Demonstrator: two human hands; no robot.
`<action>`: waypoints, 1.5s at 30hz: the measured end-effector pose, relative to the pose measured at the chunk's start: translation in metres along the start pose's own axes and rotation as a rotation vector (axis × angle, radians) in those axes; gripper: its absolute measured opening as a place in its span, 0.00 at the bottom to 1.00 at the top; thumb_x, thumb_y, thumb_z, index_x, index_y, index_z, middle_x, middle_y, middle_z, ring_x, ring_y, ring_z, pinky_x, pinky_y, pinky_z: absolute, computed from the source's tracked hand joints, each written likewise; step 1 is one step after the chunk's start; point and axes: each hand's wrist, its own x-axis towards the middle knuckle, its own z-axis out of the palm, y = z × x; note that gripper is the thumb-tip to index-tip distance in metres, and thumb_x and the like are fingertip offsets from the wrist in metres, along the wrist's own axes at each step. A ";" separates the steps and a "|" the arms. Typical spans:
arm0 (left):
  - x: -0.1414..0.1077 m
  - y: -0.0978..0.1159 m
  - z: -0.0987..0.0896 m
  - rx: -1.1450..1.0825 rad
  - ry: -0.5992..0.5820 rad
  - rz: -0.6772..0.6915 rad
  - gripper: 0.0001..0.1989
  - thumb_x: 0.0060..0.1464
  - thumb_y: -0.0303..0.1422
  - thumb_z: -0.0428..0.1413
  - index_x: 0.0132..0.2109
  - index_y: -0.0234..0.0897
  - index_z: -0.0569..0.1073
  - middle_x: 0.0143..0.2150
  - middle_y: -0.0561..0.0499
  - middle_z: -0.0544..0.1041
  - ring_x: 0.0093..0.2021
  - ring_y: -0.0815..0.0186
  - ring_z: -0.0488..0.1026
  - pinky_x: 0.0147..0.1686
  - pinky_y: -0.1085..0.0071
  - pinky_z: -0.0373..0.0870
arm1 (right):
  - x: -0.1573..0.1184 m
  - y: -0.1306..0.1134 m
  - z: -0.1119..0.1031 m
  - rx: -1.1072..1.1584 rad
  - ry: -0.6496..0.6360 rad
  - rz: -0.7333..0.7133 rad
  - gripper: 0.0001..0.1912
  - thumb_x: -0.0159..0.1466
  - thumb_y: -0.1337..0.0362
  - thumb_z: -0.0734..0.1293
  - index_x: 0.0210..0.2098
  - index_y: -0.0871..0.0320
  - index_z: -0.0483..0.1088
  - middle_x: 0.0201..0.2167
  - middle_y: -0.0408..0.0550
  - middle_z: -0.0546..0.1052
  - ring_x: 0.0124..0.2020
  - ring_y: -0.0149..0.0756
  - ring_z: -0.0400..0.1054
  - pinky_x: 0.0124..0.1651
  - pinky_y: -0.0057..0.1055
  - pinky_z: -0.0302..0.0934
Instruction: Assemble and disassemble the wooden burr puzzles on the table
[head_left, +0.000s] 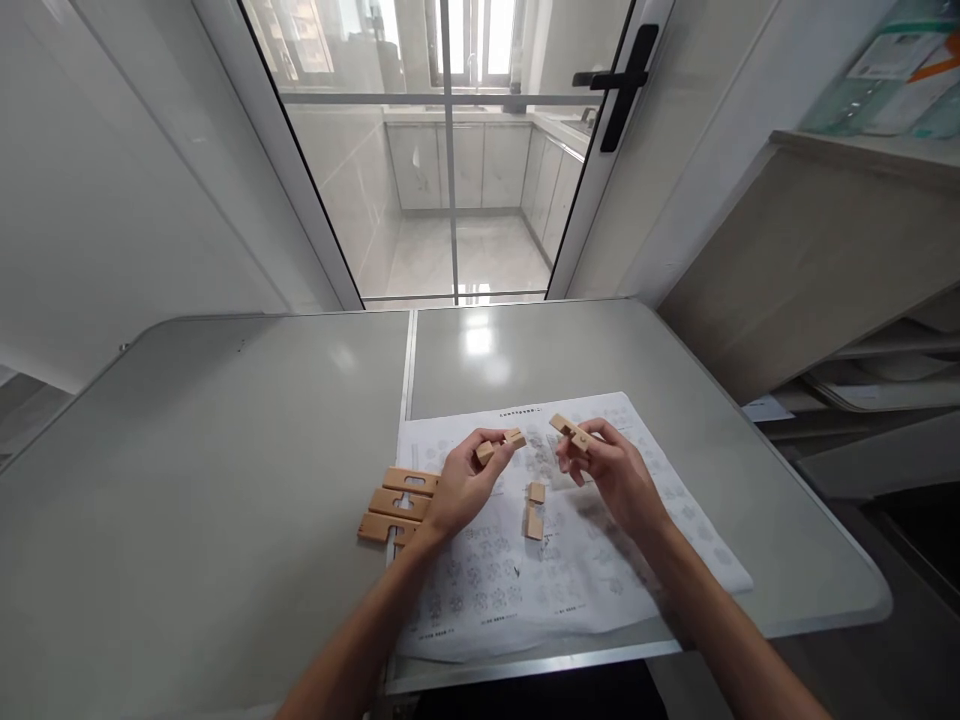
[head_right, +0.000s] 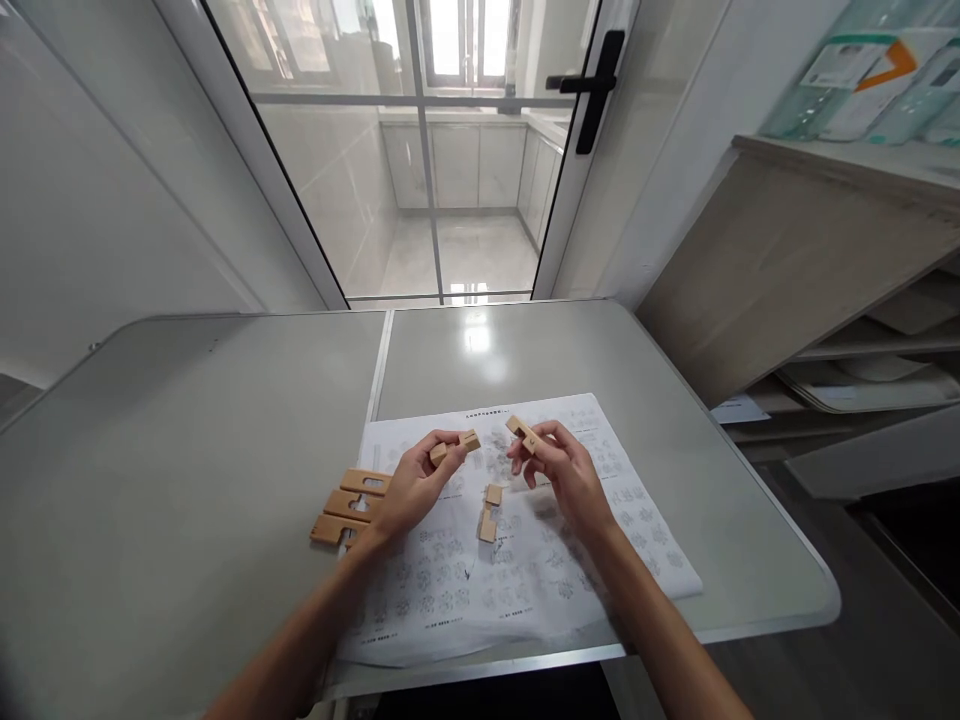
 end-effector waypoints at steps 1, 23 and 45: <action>0.000 0.001 -0.001 -0.041 -0.004 -0.014 0.23 0.61 0.54 0.63 0.47 0.37 0.78 0.34 0.52 0.76 0.32 0.68 0.68 0.33 0.72 0.63 | 0.010 0.000 0.000 0.051 -0.027 0.003 0.08 0.68 0.56 0.66 0.37 0.53 0.68 0.37 0.50 0.80 0.32 0.40 0.71 0.31 0.34 0.62; -0.001 0.009 0.001 -0.224 -0.040 -0.186 0.28 0.66 0.56 0.57 0.59 0.41 0.60 0.25 0.63 0.63 0.27 0.69 0.58 0.32 0.71 0.60 | 0.055 0.016 0.006 0.456 -0.250 0.254 0.19 0.70 0.47 0.74 0.48 0.54 0.73 0.28 0.39 0.69 0.22 0.26 0.58 0.25 0.26 0.53; 0.003 0.009 -0.002 -0.374 -0.121 -0.271 0.30 0.68 0.48 0.60 0.69 0.36 0.67 0.31 0.55 0.72 0.31 0.69 0.66 0.37 0.70 0.62 | 0.044 0.027 0.009 0.371 -0.458 0.185 0.18 0.73 0.48 0.72 0.53 0.53 0.73 0.21 0.36 0.68 0.23 0.31 0.58 0.32 0.31 0.50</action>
